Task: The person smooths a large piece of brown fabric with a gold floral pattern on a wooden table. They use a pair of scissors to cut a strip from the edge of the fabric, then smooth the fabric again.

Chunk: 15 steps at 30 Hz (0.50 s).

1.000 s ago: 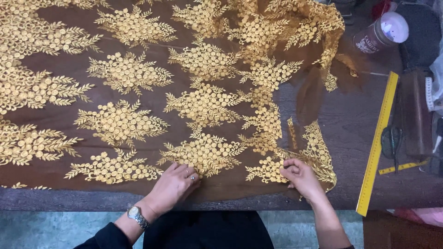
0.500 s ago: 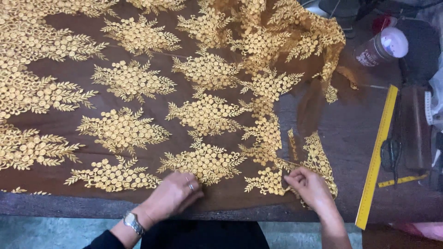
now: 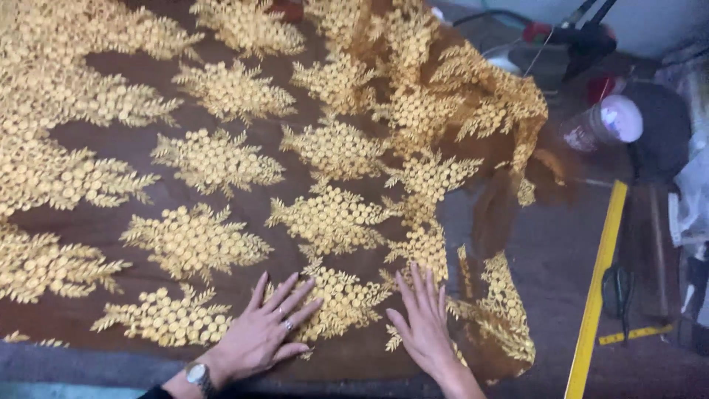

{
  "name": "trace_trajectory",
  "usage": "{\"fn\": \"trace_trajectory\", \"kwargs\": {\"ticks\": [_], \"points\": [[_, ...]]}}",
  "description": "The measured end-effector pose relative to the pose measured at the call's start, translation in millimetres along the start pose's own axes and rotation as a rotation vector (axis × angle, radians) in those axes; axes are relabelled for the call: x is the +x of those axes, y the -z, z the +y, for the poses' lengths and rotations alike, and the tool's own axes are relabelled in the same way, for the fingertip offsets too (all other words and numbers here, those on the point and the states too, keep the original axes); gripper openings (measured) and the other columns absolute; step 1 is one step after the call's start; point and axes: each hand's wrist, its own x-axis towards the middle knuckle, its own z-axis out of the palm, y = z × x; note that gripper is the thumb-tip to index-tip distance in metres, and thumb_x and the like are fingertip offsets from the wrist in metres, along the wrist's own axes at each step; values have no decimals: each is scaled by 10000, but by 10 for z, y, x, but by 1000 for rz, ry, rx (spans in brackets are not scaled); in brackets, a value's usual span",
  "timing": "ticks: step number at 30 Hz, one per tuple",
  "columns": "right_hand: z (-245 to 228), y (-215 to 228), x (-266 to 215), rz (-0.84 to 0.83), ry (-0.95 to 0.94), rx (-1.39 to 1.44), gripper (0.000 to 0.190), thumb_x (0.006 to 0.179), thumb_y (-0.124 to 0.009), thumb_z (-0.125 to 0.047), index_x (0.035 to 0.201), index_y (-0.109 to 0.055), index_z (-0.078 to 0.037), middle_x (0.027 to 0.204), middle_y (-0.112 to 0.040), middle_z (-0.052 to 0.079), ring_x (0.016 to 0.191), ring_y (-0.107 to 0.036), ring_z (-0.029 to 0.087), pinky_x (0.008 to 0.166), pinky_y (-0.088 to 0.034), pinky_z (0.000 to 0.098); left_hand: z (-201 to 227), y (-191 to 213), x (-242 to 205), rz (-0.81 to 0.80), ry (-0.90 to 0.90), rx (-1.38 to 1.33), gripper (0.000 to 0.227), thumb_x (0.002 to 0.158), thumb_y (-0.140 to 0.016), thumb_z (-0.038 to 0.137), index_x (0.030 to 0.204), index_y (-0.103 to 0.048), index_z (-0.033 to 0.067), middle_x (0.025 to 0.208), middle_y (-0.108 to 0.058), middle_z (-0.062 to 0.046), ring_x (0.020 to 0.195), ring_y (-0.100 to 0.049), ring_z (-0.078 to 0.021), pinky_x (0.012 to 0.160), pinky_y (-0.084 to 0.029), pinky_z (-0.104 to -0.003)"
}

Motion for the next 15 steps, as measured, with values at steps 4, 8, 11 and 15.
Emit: {"fn": "trace_trajectory", "kwargs": {"ticks": [4,8,11,15], "points": [[233,456,652,300,26,102,545,995,-314,-388,1465,-326,-113,1533,-247,169,1434,-133,358,1141,-116,574,-328,-116,373,37,64,22,665,979,-208,635,1519,-185,247,1619,-112,-43,1491,-79,-243,1169,-14,-550],[873,1019,1580,798,55,298,289,980,-493,-85,1240,-571,16,1190,-571,232,1173,-524,402,1015,-392,496,-891,-199,833,-206,395,-151,636,968,-344,536,1525,-218,257,1564,-235,-21,1420,-215,-250,1112,-141,-600],[1496,1339,2282,908,-90,214,226,982,-537,-121,1188,-626,-95,1130,-610,128,1080,-591,336,937,-449,463,-1386,-263,1166,-206,574,-164,595,972,-344,497,1513,-257,262,1582,-227,-16,1435,-220,-263,1135,-173,-590],[1465,1729,2916,955,-42,72,238,891,-644,-122,1127,-649,-94,1039,-609,152,951,-627,372,822,-500,455,-1952,-455,1596,-189,653,-133,566,974,-348,506,1478,-341,248,1578,-264,-11,1456,-224,-267,1145,-193,-602]]}}
